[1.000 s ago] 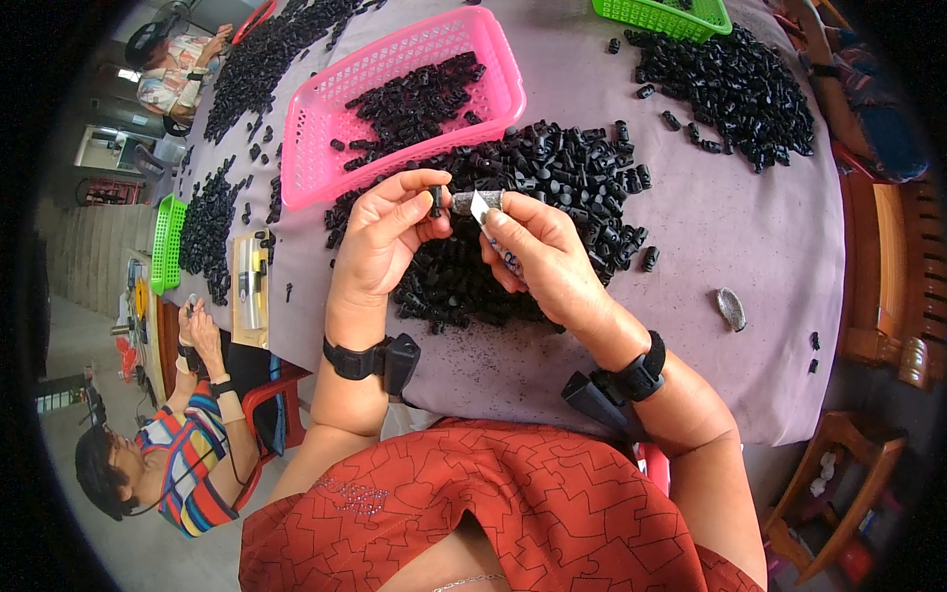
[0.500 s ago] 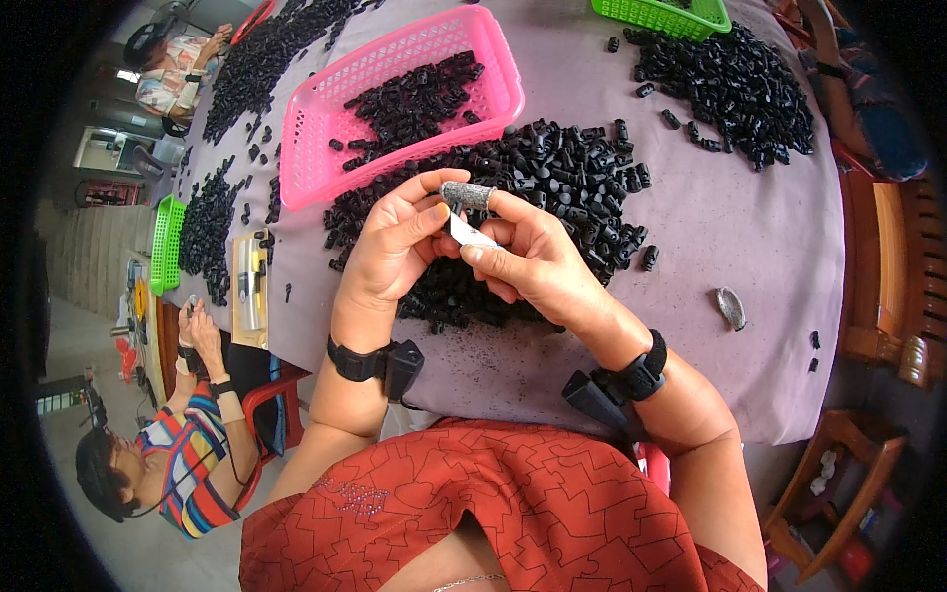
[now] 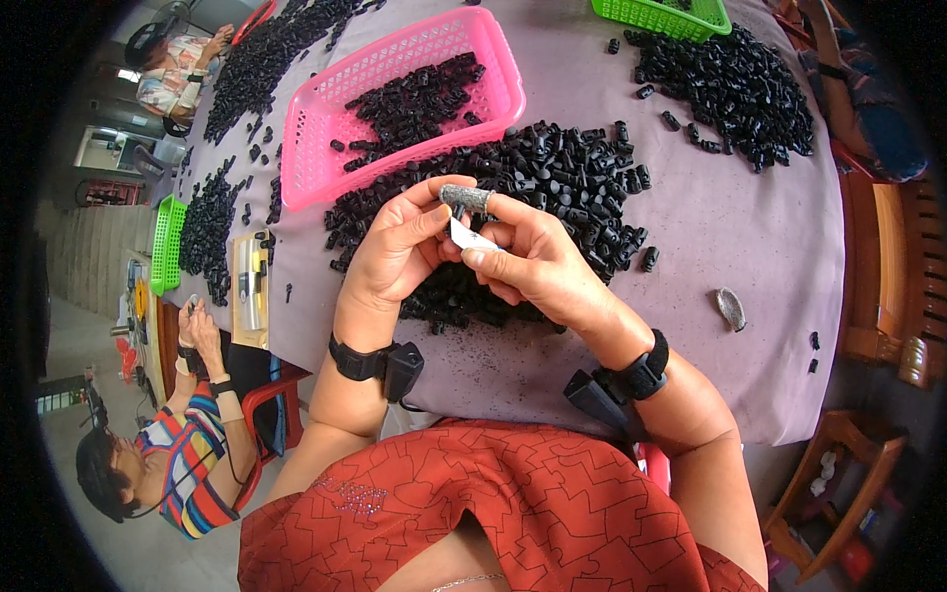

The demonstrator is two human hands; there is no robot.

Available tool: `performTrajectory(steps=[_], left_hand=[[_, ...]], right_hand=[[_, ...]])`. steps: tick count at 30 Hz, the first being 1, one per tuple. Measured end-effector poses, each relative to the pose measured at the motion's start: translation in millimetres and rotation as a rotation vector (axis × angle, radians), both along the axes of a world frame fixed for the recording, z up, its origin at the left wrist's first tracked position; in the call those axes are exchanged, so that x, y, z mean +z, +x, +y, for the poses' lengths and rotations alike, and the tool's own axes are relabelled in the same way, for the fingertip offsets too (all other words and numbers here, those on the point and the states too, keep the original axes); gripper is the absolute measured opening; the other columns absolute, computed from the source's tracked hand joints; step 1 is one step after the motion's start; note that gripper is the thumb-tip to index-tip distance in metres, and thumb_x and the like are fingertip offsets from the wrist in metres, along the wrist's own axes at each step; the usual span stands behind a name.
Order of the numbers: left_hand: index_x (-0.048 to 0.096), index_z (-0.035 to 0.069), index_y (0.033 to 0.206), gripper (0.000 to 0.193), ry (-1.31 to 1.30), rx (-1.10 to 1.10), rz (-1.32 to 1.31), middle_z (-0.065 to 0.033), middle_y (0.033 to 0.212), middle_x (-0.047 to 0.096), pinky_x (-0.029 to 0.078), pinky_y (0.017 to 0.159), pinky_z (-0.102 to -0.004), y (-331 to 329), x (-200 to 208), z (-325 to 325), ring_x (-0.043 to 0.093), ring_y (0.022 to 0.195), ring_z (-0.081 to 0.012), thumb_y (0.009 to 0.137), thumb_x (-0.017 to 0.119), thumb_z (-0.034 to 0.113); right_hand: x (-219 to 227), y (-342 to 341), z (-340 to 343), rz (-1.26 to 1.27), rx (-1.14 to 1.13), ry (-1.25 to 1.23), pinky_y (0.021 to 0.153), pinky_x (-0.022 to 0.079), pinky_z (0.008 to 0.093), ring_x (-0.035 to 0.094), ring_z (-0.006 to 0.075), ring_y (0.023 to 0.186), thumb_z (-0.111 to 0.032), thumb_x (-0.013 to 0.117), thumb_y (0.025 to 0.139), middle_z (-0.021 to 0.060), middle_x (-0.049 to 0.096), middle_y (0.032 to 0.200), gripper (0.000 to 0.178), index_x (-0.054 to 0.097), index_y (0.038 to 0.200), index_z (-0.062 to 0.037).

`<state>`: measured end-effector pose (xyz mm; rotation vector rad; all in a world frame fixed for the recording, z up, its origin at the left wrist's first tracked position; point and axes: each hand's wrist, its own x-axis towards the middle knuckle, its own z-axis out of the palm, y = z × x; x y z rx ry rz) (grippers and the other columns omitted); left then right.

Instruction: Manually inspecting and assembling small black components, possibly for shoe manufacturing.

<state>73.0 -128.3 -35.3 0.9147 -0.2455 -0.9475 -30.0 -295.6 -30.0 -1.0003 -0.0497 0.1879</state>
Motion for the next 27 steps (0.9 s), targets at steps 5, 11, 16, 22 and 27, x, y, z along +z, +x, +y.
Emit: performTrajectory(steps=[5,11,16,22,27], left_hand=[[0.054,0.001,0.126,0.035,0.002,-0.020,0.001,-0.0038,0.100,0.066,0.052,0.067,-0.0219,-2,0,1,0.061,0.075,-0.0086,0.093,0.060,0.011],[0.054,0.001,0.126,0.034,-0.025,-0.037,0.032,-0.0047,0.101,0.066,0.052,0.068,-0.0219,0,-4,1,0.061,0.075,-0.0089,0.093,0.059,0.011],[0.057,0.003,0.121,0.031,-0.035,-0.018,0.080,-0.0056,0.096,0.067,0.058,0.069,-0.0255,0,-5,-1,0.064,0.071,-0.0101,0.092,0.063,0.012],[0.053,0.000,0.126,0.037,-0.057,-0.052,0.088,-0.0072,0.100,0.066,0.054,0.064,-0.0234,-3,-7,-2,0.062,0.075,-0.0103,0.092,0.061,0.010],[0.054,0.001,0.126,0.037,-0.028,-0.001,0.101,-0.0058,0.098,0.066,0.053,0.066,-0.0223,-1,-3,0,0.062,0.073,-0.0105,0.091,0.061,0.009]], right_hand=[[-1,1,-2,-0.001,0.002,-0.026,0.046,0.034,0.0153,0.044,0.0009,0.058,-0.011,0.060,0.094,0.0001,0.064,0.092,0.049,0.043,0.138,-0.0006],[-1,1,0,0.001,-0.050,-0.047,0.046,0.034,0.0154,0.045,0.0010,0.058,-0.010,0.060,0.094,0.0012,0.066,0.094,0.045,0.046,0.135,0.0006],[-2,1,1,0.000,-0.077,-0.069,0.046,0.034,0.0157,0.045,0.0012,0.058,-0.010,0.059,0.094,0.0013,0.065,0.092,0.041,0.048,0.132,0.0010],[-7,3,-5,0.022,-0.101,-0.066,0.046,0.034,0.0158,0.044,0.0007,0.058,-0.012,0.057,0.096,0.0002,0.064,0.088,0.032,0.053,0.125,0.0010],[1,1,-1,-0.011,-0.010,0.017,0.045,0.033,0.0155,0.043,0.0012,0.057,-0.013,0.059,0.095,-0.0006,0.062,0.085,0.044,0.044,0.134,0.0002]])
